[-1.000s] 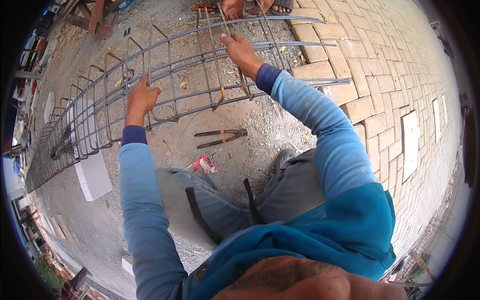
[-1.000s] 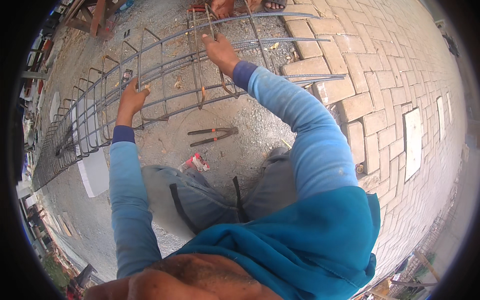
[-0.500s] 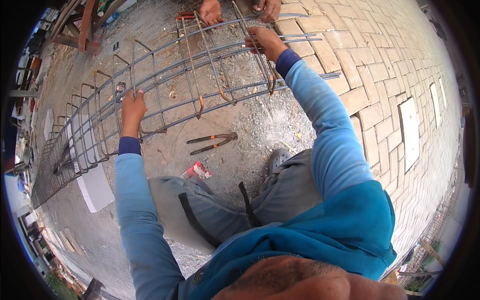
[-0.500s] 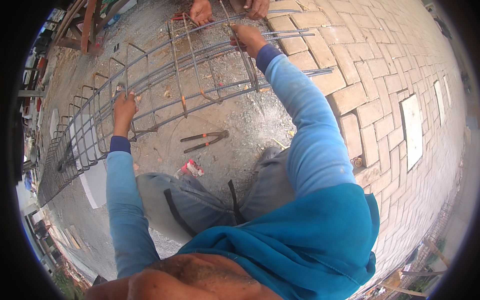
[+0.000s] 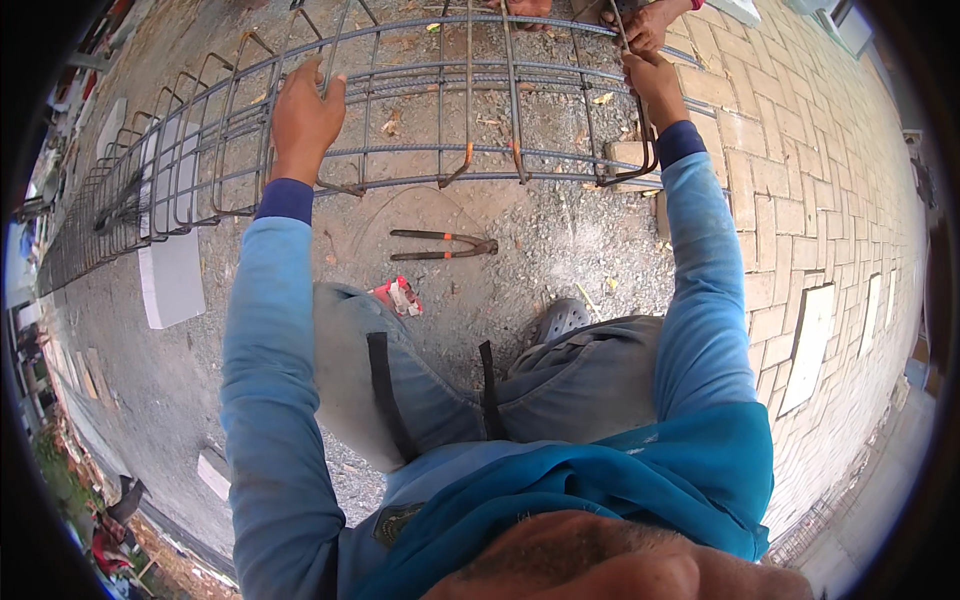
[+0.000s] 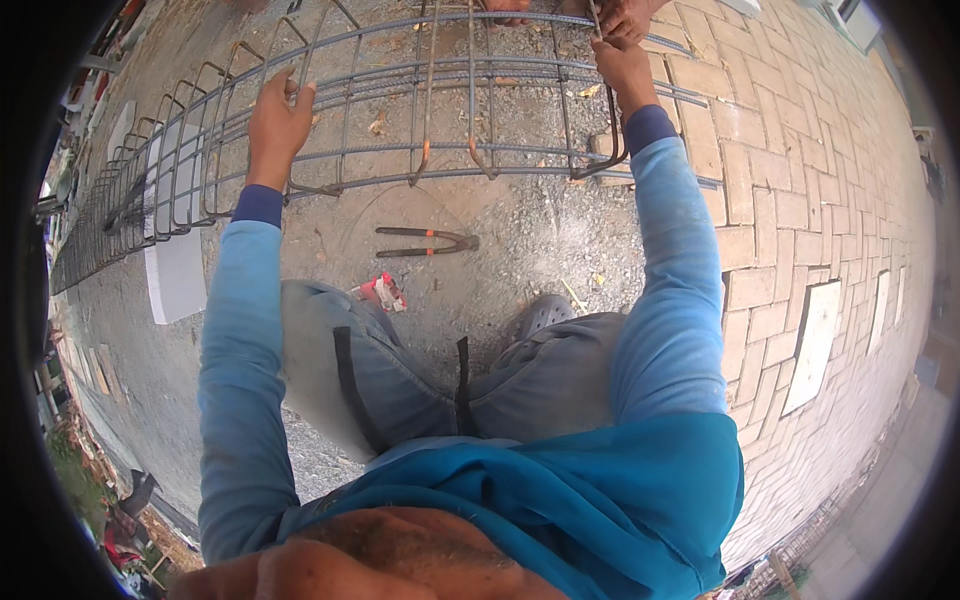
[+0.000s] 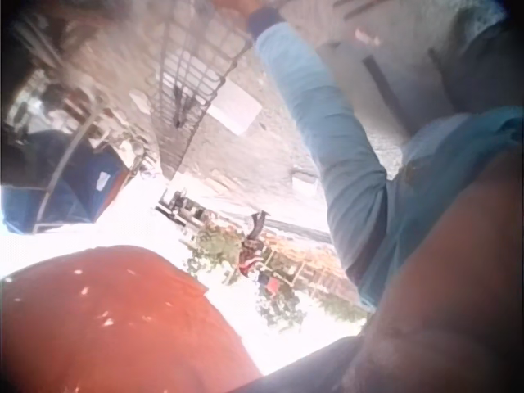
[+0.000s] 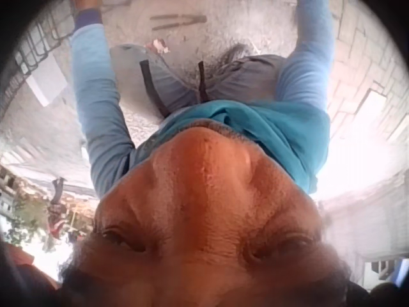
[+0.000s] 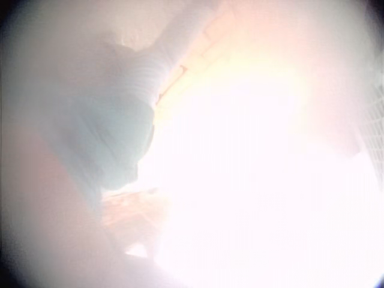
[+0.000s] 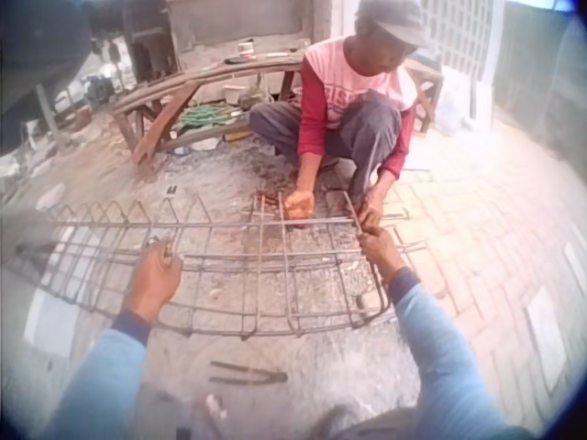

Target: The person constructs a metal rebar cage by hand and using pliers, twisting thin wires to secure the structural bars together at intersections.

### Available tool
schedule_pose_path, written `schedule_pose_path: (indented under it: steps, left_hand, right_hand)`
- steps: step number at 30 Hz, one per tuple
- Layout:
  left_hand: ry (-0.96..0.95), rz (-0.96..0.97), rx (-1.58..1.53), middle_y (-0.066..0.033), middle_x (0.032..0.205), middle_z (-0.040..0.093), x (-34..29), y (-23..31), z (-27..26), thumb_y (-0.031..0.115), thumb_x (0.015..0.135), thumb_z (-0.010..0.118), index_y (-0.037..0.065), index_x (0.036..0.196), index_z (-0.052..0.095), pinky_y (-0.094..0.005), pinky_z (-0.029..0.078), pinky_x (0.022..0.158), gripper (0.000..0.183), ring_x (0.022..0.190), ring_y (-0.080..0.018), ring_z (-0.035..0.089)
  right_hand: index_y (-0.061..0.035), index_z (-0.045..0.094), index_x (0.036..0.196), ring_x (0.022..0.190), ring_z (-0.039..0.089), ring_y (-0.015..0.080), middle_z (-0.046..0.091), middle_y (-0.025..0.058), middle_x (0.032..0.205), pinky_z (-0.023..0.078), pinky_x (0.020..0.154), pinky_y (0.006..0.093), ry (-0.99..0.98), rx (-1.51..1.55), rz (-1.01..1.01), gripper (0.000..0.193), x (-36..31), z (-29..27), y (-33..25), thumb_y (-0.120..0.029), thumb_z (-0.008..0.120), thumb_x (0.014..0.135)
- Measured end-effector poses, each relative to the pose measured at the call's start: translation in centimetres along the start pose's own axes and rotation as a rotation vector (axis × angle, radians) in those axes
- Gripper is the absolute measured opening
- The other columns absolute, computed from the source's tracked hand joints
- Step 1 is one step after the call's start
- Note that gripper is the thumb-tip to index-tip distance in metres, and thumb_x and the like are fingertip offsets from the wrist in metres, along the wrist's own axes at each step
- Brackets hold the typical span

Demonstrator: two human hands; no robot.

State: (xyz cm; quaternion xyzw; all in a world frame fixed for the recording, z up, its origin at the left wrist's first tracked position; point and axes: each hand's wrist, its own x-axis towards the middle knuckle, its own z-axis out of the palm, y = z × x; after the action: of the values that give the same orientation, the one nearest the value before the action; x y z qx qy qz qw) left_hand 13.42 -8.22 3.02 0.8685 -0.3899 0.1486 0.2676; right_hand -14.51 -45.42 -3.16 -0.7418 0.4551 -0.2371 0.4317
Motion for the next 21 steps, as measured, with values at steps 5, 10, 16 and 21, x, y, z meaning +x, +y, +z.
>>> schedule_pose_path:
  steps: [5, 10, 16, 21]
  left_hand:
    - [-0.471, -0.179, -0.424, -0.0185, 0.099, 0.067, -2.7, 9.5, -1.0, 0.045, 0.078, 0.069, 0.0, 0.122, 0.057, -0.0408, 0.05, 0.083, 0.064, 0.095, -0.0316, 0.065]
    - [-0.75, -0.146, -0.378, -0.0182, 0.095, 0.069, -4.2, 10.5, 1.9, 0.036, 0.078, 0.072, -0.004, 0.13, 0.049, -0.0345, 0.05, 0.079, 0.07, 0.088, -0.0266, 0.066]
    - [-0.774, -0.164, -0.424, -0.0246, 0.105, 0.065, -3.3, 6.6, -1.0, 0.033, 0.077, 0.071, -0.008, 0.128, 0.049, -0.0366, 0.05, 0.082, 0.069, 0.098, -0.0312, 0.065]
    - [-0.693, -0.092, -0.367, -0.0223, 0.107, 0.065, -3.7, 7.6, -1.1, 0.041, 0.084, 0.066, -0.004, 0.124, 0.054, -0.0371, 0.05, 0.082, 0.062, 0.097, -0.0304, 0.065]
  right_hand:
    - [0.0022, 0.062, 0.116, 0.083, 0.067, 0.0216, 0.068, 0.0194, 0.094, 0.051, 0.076, 0.0317, -0.079, -0.071, -0.308, 0.047, -4.3, 4.8, -9.2, -0.035, 0.062, 0.087]
    - [0.003, 0.065, 0.101, 0.09, 0.066, 0.036, 0.069, 0.0219, 0.091, 0.049, 0.084, 0.0404, -0.4, -0.315, -0.253, 0.047, -7.1, 11.9, -7.9, -0.038, 0.061, 0.08]
    - [0.0036, 0.067, 0.089, 0.081, 0.066, 0.0321, 0.068, 0.0178, 0.079, 0.049, 0.077, 0.0394, -0.497, -0.081, -0.071, 0.04, -6.2, 9.0, -7.6, -0.034, 0.061, 0.079]
    - [0.002, 0.068, 0.095, 0.081, 0.067, 0.0306, 0.068, 0.0178, 0.082, 0.05, 0.076, 0.0383, -0.405, -0.265, -0.162, 0.044, -5.8, 8.3, -8.8, -0.04, 0.064, 0.081]
